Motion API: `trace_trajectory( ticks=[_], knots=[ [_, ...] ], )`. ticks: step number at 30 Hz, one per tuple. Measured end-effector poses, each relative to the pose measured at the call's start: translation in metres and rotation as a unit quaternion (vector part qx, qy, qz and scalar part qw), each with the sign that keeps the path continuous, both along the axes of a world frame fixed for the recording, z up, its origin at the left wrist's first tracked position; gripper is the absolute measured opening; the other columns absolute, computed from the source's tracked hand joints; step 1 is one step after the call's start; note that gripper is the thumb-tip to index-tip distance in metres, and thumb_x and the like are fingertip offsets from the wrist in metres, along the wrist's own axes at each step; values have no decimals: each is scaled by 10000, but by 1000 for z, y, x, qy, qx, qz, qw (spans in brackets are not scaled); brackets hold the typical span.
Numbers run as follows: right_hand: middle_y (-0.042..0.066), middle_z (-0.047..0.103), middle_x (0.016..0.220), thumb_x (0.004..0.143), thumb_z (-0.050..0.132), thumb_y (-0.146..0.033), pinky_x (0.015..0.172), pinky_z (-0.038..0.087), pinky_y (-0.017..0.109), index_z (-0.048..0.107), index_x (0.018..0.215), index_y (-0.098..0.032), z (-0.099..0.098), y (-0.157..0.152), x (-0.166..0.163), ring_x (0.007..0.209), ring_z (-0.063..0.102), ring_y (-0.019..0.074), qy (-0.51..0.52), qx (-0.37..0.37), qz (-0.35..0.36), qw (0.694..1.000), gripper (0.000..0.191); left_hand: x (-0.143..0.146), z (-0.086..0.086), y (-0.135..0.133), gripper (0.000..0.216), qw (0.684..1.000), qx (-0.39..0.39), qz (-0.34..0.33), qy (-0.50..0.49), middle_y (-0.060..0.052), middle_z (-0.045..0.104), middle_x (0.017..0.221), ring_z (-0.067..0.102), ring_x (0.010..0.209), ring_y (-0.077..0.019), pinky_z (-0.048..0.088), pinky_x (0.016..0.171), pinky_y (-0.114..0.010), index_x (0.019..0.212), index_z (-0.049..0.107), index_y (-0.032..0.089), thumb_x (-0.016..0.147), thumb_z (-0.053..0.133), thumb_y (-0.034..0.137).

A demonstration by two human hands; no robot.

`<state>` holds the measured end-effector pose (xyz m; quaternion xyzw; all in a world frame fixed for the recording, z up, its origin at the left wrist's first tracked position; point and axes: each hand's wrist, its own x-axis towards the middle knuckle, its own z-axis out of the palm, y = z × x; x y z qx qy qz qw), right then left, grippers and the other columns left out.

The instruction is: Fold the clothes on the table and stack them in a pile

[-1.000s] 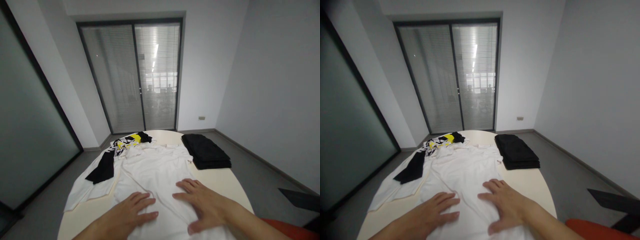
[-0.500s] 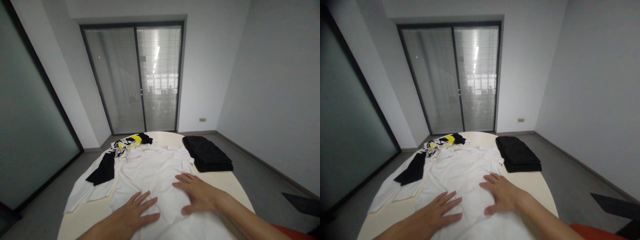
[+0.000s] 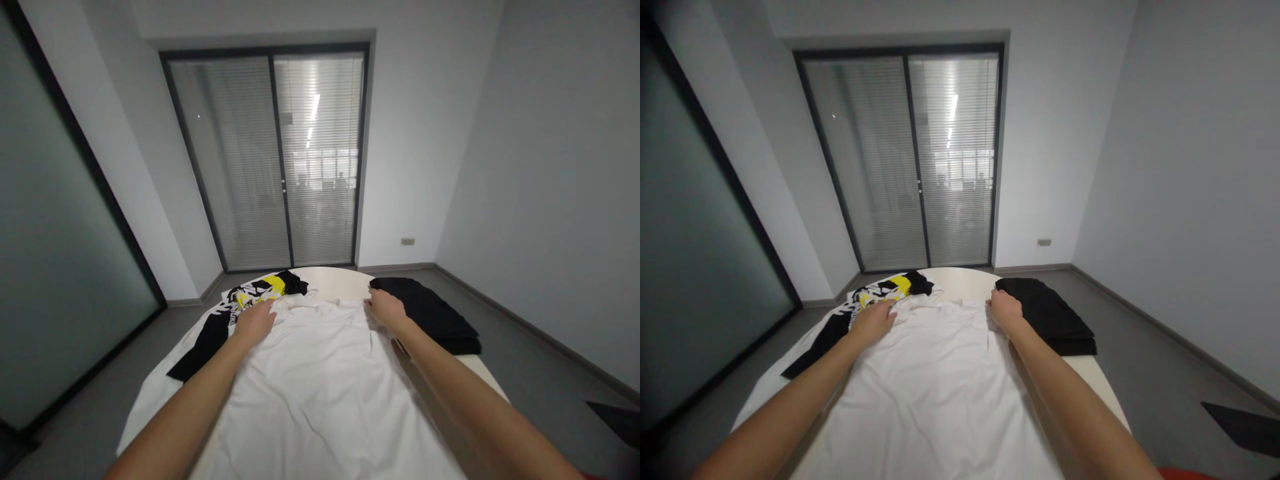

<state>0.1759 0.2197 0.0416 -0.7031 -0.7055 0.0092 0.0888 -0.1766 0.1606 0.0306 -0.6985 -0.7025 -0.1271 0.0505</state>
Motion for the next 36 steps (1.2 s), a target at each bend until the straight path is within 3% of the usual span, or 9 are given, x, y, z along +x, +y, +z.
trace_trajectory(
  ticks=[3,6,14,18,21,24,28,32,36],
  knots=[
    [238,699,1132,897,597,-273,842,522,384,723,1097,-96,-8,13,-1,1053,687,341,1,-39,-31,999,295,-7,-6,10,274,999,-18,27,-14,-161,716,1118,670,1058,-315,493,907,-405,1108,706,166,900,568,280],
    [243,708,1111,876,592,-222,828,532,401,736,1057,-86,-11,24,0,1052,688,359,10,-48,-53,997,269,-16,-2,20,251,998,-10,51,-47,-144,731,1092,675,1043,-307,492,867,-366,1048,721,185,879,591,319],
    [182,702,1142,973,422,-353,842,518,384,671,1175,-184,26,64,12,1070,679,315,53,18,-92,994,363,-45,25,53,330,977,63,132,-158,-47,742,747,719,815,-223,506,741,-279,1055,693,184,956,436,365],
    [209,648,1261,1006,342,-296,927,471,377,476,1410,-139,24,79,12,1152,630,291,63,64,-25,996,453,-42,17,66,391,969,108,145,-170,-145,726,1105,690,1037,-238,516,889,-320,1257,593,106,967,427,308],
    [217,588,1362,953,481,-263,1026,409,385,379,1481,-101,6,80,12,1255,558,279,50,37,60,996,562,-27,4,64,468,973,134,107,-154,-186,530,1427,525,1313,-259,435,1064,-355,1374,501,104,932,511,259],
    [135,518,1468,826,685,-348,1150,235,520,476,1433,-212,-16,72,15,1404,390,321,24,5,109,994,657,-5,-9,49,537,981,148,34,-118,-147,353,1567,349,1443,-285,326,1169,-414,1405,484,156,876,575,187],
    [90,599,1385,861,622,-479,1142,19,648,626,1277,-268,-34,57,17,1441,304,357,-44,-29,138,989,466,31,-26,16,459,984,149,-68,-72,-122,353,1564,357,1423,-301,326,1171,-470,1347,539,194,888,554,194],
    [116,628,1334,948,498,-407,1155,40,595,676,1191,-229,-39,42,11,1398,360,333,-75,43,118,989,350,66,-45,-22,450,970,83,-223,-43,-117,433,1518,396,1395,-298,338,1168,-484,1353,542,210,913,551,307],
    [146,565,1396,976,452,-360,1125,245,411,616,1285,-173,-42,23,-3,1308,457,275,-24,93,144,985,397,85,-55,-54,517,959,41,-273,-63,-148,444,1519,403,1398,-331,342,1156,-528,1382,527,198,897,571,371]
  ],
)
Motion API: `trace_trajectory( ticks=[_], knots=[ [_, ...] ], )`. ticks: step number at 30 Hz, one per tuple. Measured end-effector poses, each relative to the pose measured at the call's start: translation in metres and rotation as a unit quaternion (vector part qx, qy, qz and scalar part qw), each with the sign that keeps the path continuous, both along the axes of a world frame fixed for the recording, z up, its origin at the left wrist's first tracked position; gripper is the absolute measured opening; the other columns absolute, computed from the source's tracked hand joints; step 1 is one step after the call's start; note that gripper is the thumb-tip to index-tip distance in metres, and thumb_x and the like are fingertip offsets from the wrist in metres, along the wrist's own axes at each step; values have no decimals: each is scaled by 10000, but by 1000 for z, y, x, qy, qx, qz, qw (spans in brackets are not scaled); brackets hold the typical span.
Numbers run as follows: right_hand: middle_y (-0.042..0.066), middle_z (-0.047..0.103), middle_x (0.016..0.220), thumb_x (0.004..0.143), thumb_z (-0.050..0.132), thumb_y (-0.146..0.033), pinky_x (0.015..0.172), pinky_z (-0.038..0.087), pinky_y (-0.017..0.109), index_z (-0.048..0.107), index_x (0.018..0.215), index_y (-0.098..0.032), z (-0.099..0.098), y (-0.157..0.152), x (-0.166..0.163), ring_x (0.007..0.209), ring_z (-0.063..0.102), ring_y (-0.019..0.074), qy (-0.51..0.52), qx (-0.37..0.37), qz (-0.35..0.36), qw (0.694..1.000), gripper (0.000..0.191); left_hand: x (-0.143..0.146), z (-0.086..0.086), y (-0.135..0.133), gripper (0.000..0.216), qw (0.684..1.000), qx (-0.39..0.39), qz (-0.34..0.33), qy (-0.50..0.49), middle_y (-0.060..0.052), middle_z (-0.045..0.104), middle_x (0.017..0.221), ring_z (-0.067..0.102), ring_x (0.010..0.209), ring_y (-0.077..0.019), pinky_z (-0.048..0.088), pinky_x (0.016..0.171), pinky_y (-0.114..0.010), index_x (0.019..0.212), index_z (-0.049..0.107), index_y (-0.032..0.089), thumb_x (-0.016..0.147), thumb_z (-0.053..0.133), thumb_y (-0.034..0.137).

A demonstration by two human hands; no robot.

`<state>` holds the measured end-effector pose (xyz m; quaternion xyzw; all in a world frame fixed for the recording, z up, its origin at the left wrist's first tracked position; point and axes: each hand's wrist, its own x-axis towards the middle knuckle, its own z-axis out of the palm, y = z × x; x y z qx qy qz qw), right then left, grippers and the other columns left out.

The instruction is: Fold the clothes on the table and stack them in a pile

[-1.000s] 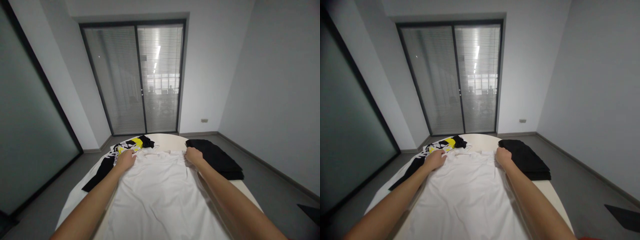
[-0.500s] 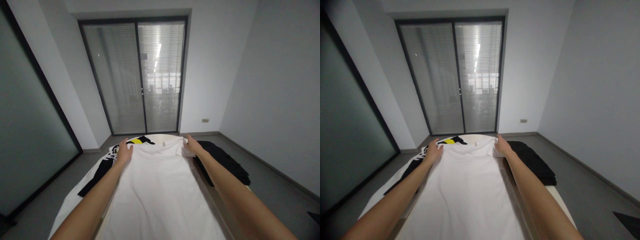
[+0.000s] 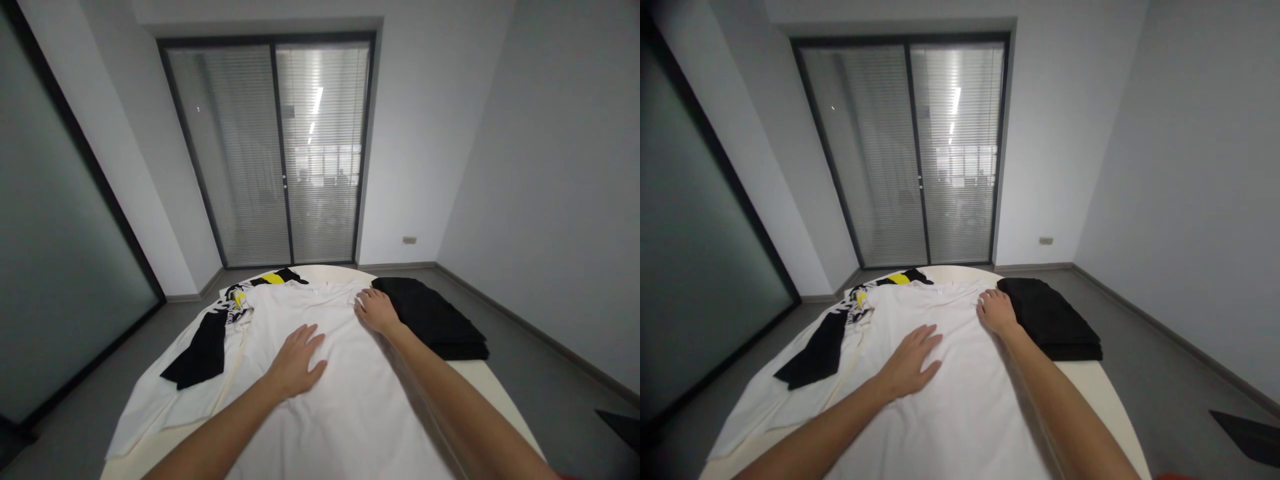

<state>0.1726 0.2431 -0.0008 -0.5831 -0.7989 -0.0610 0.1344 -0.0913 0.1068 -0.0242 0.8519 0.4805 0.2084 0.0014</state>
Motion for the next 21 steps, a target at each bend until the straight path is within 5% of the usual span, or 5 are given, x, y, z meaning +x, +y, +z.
trace_trajectory(
  ticks=[5,12,16,21],
  knots=[
    [153,539,1424,1007,362,-466,1151,206,440,595,1317,-167,-16,-24,-17,1346,422,288,41,-31,-10,999,490,2,8,-22,426,997,1,-73,11,-95,496,1491,463,1359,-293,356,1153,-488,1310,588,251,905,568,380],
    [218,365,1559,1008,271,-514,1163,125,534,544,1383,-61,-26,-39,-43,1474,216,385,81,-59,-134,986,649,-5,8,-9,396,997,-20,77,-2,-143,616,1359,549,1285,-283,408,1106,-472,1249,646,176,999,422,385],
    [186,465,1503,1025,235,-478,1143,227,472,576,1357,-91,-27,-45,-55,1419,344,343,137,-28,-138,980,614,-8,8,11,380,995,-17,90,-29,-129,651,1316,579,1253,-263,408,1110,-429,1175,688,171,1005,417,376],
    [144,633,1304,1034,267,-420,1055,343,323,657,1247,-140,-25,-49,-37,1240,526,249,167,24,-64,984,525,-19,8,13,411,989,17,122,-85,-77,698,1222,628,1151,-211,463,1048,-364,1189,660,198,1045,306,349]
  ],
)
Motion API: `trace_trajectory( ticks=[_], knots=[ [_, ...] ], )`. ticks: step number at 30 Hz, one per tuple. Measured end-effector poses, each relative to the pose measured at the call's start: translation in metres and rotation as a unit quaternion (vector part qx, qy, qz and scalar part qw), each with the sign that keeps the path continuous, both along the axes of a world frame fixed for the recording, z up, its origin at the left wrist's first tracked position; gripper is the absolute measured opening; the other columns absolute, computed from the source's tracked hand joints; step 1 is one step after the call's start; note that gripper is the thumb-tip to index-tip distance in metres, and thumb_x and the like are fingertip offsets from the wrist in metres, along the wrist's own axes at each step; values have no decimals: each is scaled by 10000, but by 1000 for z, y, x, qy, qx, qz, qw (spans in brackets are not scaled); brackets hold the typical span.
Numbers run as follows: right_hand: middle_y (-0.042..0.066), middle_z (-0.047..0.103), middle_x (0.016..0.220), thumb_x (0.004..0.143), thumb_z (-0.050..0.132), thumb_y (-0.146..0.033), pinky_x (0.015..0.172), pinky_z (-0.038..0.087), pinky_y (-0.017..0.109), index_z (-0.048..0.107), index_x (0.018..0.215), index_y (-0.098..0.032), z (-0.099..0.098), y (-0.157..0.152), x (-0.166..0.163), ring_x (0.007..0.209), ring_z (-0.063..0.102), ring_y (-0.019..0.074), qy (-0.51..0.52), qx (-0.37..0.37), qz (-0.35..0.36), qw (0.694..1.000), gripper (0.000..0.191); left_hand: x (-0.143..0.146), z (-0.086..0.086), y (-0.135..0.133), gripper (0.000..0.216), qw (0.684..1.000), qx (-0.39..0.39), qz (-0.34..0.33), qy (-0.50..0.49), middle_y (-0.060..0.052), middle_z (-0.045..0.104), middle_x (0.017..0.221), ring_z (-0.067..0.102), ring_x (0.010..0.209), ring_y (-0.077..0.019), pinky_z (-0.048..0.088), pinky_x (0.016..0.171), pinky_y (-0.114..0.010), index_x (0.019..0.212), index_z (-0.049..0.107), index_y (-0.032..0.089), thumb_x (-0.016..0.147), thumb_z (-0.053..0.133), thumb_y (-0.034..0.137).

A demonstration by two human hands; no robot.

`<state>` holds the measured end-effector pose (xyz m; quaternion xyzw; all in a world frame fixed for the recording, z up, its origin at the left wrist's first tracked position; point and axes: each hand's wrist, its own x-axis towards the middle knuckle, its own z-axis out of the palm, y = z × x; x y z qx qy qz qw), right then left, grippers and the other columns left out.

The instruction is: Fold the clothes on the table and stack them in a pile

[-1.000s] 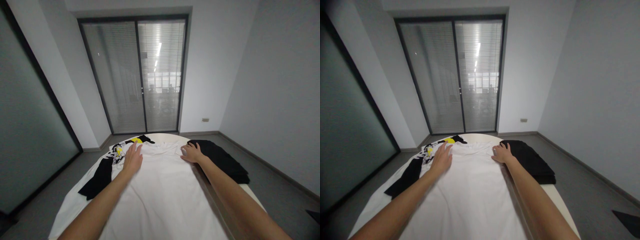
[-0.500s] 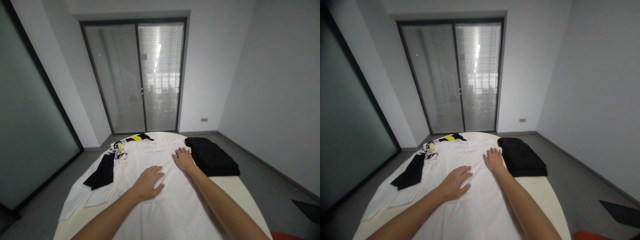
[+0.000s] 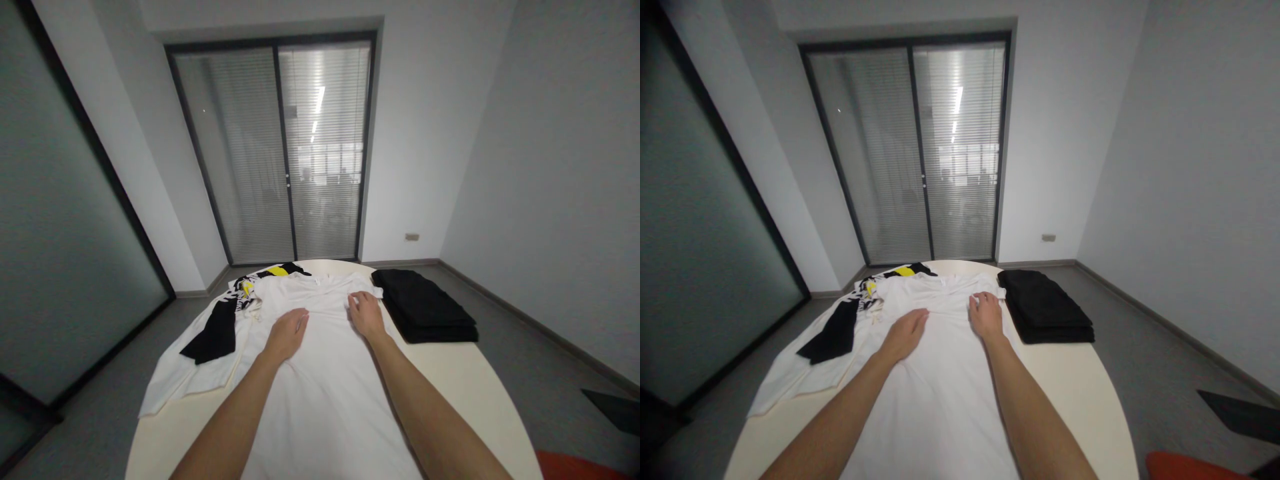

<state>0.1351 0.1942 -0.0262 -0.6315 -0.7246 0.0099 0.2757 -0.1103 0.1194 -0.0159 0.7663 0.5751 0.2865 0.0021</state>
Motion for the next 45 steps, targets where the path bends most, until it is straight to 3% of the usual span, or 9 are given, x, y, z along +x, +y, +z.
trace_trajectory(
  ticks=[5,12,15,19,25,30,33,39,45],
  knots=[
    [113,725,1077,1049,226,-421,917,398,269,727,1006,-163,10,-7,19,1042,626,211,-37,-32,73,996,565,-20,3,-15,402,996,58,58,-45,-100,680,1146,605,1110,-236,451,1035,-417,1162,624,182,1045,264,319],
    [101,701,1201,1042,262,-460,1032,354,322,723,1094,-200,14,-29,8,1176,578,227,-91,-31,71,993,532,-18,-8,-34,379,997,62,27,-26,-104,644,1242,565,1209,-243,429,1082,-441,1225,603,192,1034,308,333],
    [77,591,1403,1029,319,-474,1131,274,396,660,1266,-242,7,-35,7,1351,445,247,-89,-26,78,993,475,-14,-16,-42,437,999,18,16,22,-108,486,1495,359,1433,-300,287,1179,-531,1384,527,207,994,429,378],
    [84,512,1488,1022,324,-491,1168,218,478,598,1359,-243,-2,-42,11,1427,351,281,-80,-37,81,993,499,-11,-20,-55,589,994,-72,59,59,-92,240,1641,124,1508,-407,191,1163,-642,1499,422,275,954,474,490],
    [94,463,1528,1000,349,-507,1182,169,520,524,1432,-233,-4,-58,16,1457,298,308,-88,-75,82,990,541,-1,-16,-79,704,979,-148,110,91,-107,193,1648,87,1483,-494,88,1103,-757,1537,359,324,910,451,629],
    [93,340,1602,968,389,-509,1193,128,506,430,1506,-224,-4,-68,16,1489,227,321,-100,-111,75,986,610,3,4,-87,827,946,-280,108,119,-79,89,1667,28,1480,-507,85,1115,-739,1575,248,333,871,379,747],
    [88,278,1629,965,373,-526,1195,108,497,373,1538,-230,-5,-71,15,1505,184,315,-110,-127,74,983,645,2,15,-74,824,929,-316,121,148,-93,171,1657,144,1468,-510,120,1126,-700,1559,300,326,865,345,768],
    [72,248,1641,936,394,-546,1182,96,545,346,1547,-243,2,-63,12,1510,142,339,-114,-157,61,979,684,9,12,-31,540,955,-178,186,147,-166,525,1423,496,1269,-415,302,1043,-618,1355,568,251,957,363,553],
    [155,543,1414,912,441,-571,1065,283,564,592,1310,-193,10,-50,-5,1317,421,367,-77,-123,0,989,570,15,4,-6,386,970,-73,200,118,-158,645,1155,581,1104,-335,365,990,-513,1131,681,181,985,401,403]
  ],
)
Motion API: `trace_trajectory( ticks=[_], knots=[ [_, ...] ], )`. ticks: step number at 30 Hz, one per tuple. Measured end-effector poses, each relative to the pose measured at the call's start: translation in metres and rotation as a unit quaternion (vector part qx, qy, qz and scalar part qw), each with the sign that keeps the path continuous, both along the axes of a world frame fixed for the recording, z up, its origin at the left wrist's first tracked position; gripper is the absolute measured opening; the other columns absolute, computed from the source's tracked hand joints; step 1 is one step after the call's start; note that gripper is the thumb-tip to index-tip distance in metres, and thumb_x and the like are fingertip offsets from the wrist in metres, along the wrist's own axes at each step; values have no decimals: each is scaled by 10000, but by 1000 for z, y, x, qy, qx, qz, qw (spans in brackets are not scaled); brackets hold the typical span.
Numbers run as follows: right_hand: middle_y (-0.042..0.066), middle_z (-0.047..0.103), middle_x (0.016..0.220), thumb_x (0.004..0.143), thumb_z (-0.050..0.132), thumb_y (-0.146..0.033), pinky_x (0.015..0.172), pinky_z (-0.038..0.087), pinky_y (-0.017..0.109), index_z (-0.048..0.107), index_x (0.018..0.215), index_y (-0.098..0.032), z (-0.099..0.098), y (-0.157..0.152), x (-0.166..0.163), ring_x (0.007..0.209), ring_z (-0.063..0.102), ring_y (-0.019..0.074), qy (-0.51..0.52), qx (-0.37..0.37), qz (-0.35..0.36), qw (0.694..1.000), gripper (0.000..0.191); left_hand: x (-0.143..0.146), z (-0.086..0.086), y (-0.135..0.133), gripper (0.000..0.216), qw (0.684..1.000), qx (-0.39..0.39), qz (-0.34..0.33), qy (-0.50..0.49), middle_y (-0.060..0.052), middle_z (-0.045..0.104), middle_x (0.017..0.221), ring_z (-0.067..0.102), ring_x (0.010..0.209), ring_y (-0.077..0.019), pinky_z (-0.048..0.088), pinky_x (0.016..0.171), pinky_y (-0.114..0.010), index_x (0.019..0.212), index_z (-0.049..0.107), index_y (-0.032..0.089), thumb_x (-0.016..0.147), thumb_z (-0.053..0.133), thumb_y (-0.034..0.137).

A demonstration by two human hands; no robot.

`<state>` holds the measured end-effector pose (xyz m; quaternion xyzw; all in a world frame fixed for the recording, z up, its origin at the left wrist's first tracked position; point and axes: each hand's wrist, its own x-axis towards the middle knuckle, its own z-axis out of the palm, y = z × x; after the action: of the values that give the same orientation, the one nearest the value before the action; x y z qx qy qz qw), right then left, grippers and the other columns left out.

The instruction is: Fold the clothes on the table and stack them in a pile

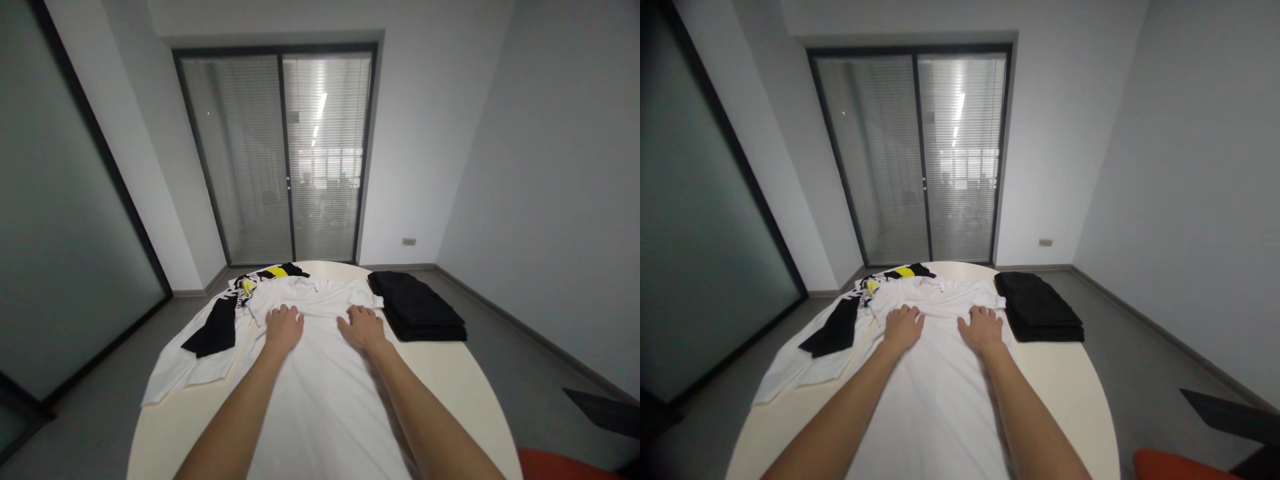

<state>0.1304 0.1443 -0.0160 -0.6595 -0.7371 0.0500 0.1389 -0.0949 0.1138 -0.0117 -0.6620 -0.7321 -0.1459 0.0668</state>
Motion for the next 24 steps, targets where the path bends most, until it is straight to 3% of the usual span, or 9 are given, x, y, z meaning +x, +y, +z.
trace_trajectory(
  ticks=[5,14,19,22,24],
  knots=[
    [126,504,1457,925,458,-551,1111,196,547,566,1340,-224,-14,4,-2,1357,356,350,-7,79,-11,997,540,-6,-8,-6,376,996,77,-37,-18,-117,676,1140,580,1124,-272,326,1068,-468,1107,697,202,1027,356,340],
    [92,415,1557,969,337,-562,1163,138,523,529,1418,-227,-11,-6,6,1455,265,322,1,24,3,1000,592,-17,-12,-32,392,987,127,-97,-30,-99,667,1238,546,1232,-245,348,1122,-423,1213,631,175,1045,307,319],
    [101,321,1609,957,325,-602,1173,108,528,421,1506,-225,-13,-20,7,1491,190,335,-24,0,5,1000,673,-21,-22,-54,481,994,60,-86,-41,-92,522,1476,388,1418,-287,275,1177,-492,1404,528,194,1047,272,391],
    [101,259,1634,950,318,-620,1175,78,539,347,1547,-220,-16,-29,7,1503,144,355,-40,-14,4,999,720,-17,-25,-66,569,999,-16,-30,-28,-100,392,1573,295,1456,-392,243,1147,-612,1508,411,240,1003,356,496],
    [97,232,1643,948,306,-628,1175,61,545,314,1562,-223,-16,-35,6,1508,120,362,-48,-23,3,999,735,-13,-23,-69,620,998,-55,1,-15,-111,349,1594,257,1451,-457,229,1107,-682,1509,412,263,957,421,545]
  ],
)
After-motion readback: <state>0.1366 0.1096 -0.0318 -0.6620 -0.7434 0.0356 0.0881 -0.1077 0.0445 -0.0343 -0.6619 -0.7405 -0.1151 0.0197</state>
